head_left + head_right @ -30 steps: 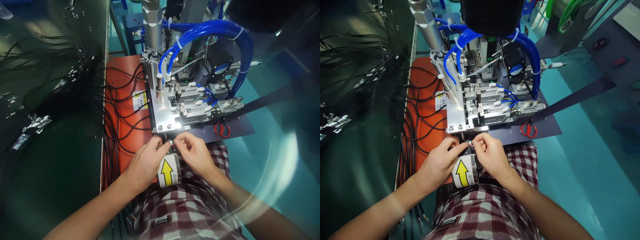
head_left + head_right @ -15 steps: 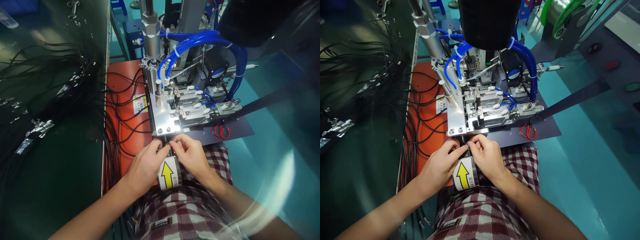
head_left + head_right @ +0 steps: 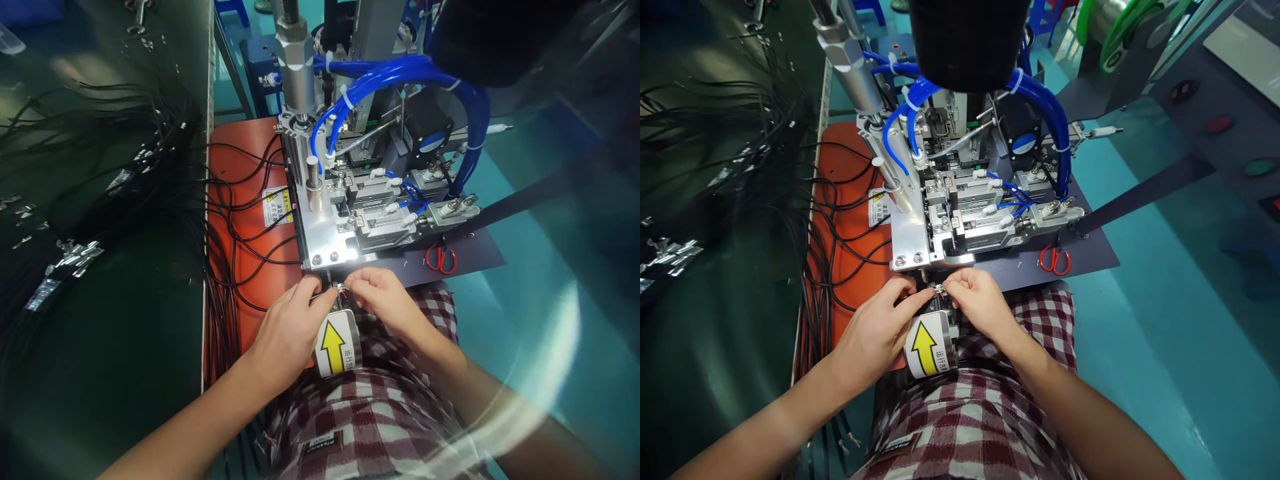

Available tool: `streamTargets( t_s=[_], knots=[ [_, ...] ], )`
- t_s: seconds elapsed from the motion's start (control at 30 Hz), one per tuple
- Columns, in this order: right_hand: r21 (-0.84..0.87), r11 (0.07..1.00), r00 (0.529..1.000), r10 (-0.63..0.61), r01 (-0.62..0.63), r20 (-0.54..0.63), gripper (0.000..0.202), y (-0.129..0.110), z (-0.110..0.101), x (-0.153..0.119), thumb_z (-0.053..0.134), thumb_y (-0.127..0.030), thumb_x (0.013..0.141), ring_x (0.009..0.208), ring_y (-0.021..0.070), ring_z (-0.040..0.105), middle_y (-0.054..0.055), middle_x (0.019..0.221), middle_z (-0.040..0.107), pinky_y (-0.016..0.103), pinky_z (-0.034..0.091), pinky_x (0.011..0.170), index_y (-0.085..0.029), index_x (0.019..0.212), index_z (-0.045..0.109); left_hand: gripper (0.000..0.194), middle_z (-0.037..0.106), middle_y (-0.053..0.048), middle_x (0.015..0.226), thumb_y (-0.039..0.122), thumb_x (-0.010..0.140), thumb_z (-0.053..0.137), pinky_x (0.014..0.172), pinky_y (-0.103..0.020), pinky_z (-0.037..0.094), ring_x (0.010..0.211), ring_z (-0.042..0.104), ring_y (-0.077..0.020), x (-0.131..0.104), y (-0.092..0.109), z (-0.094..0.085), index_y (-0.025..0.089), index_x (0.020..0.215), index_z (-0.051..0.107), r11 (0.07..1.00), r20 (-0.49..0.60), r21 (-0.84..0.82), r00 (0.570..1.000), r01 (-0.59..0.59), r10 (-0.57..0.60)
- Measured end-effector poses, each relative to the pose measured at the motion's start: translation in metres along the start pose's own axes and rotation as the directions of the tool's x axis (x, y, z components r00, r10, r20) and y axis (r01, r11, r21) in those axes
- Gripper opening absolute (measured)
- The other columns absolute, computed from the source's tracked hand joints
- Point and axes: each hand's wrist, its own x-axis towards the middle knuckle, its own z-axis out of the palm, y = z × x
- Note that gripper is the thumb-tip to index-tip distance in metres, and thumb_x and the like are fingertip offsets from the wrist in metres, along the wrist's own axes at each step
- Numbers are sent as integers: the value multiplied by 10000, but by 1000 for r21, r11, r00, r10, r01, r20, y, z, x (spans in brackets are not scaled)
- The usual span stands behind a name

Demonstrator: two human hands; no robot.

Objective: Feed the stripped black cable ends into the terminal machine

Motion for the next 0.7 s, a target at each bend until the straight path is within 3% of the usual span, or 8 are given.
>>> streamTargets(
  t_s=[0.1, 0.27, 0.37, 0.43, 0.5, 0.57, 0.7],
  knots=[
    [153, 986, 998, 63, -66, 27, 227, 5, 0, -2, 564, -371, 789, 401, 85, 351, -45, 518, 491, 224, 245, 399, -166, 689, 570, 289, 585, -108, 931, 101, 891, 415, 683, -334, 535, 819, 581, -218, 1, 0, -1, 122, 1109, 604, 1000, -24, 2, 1000, -19, 19],
    [148, 989, 997, 16, -4, -80, 259, 10, 11, -21, 629, -429, 769, 420, 94, 365, -61, 510, 442, 224, 269, 401, -174, 751, 589, 254, 611, -100, 926, 113, 898, 410, 697, -321, 530, 805, 590, -206, 2, 0, -1, 117, 1051, 612, 998, -59, -59, 998, -25, 21],
    [-61, 993, 980, -114, 106, -162, 182, 7, 14, -27, 584, -351, 818, 459, 114, 412, -41, 534, 473, 240, 316, 438, -185, 743, 587, 245, 617, -104, 912, 100, 893, 415, 689, -318, 526, 798, 596, -210, 2, 0, -2, 102, 1026, 620, 997, -77, -73, 997, -19, 14],
    [-293, 932, 947, -271, 214, -172, 128, 4, 12, -27, 547, -277, 848, 518, 132, 459, -21, 579, 519, 255, 354, 499, -192, 765, 594, 255, 616, -108, 908, 85, 886, 414, 683, -316, 524, 796, 597, -212, 2, 0, -2, 97, 1025, 627, 997, -71, -76, 997, -14, 9],
    [-420, 862, 921, -367, 283, -131, 110, 1, 7, -24, 529, -236, 859, 560, 140, 478, -13, 613, 541, 267, 369, 548, -197, 780, 595, 260, 614, -111, 906, 78, 879, 416, 680, -315, 521, 797, 594, -213, 2, 0, -2, 92, 1022, 633, 997, -60, -77, 998, -7, 2],
    [-360, 890, 938, -333, 279, -97, 117, 1, 3, -19, 529, -247, 862, 547, 135, 462, -23, 602, 519, 264, 358, 534, -200, 771, 586, 261, 614, -111, 904, 72, 873, 420, 679, -313, 515, 795, 586, -211, 3, 0, -2, 92, 1015, 638, 998, -54, -63, 999, -2, -1],
    [43, 997, 997, -72, 71, 29, 210, 6, -2, -8, 579, -372, 831, 423, 101, 371, -75, 500, 408, 233, 284, 421, -195, 723, 548, 261, 609, -93, 891, 78, 867, 430, 661, -314, 483, 779, 550, -206, 4, 2, -3, 125, 1005, 647, 999, -57, 45, 998, -4, 6]
  ],
)
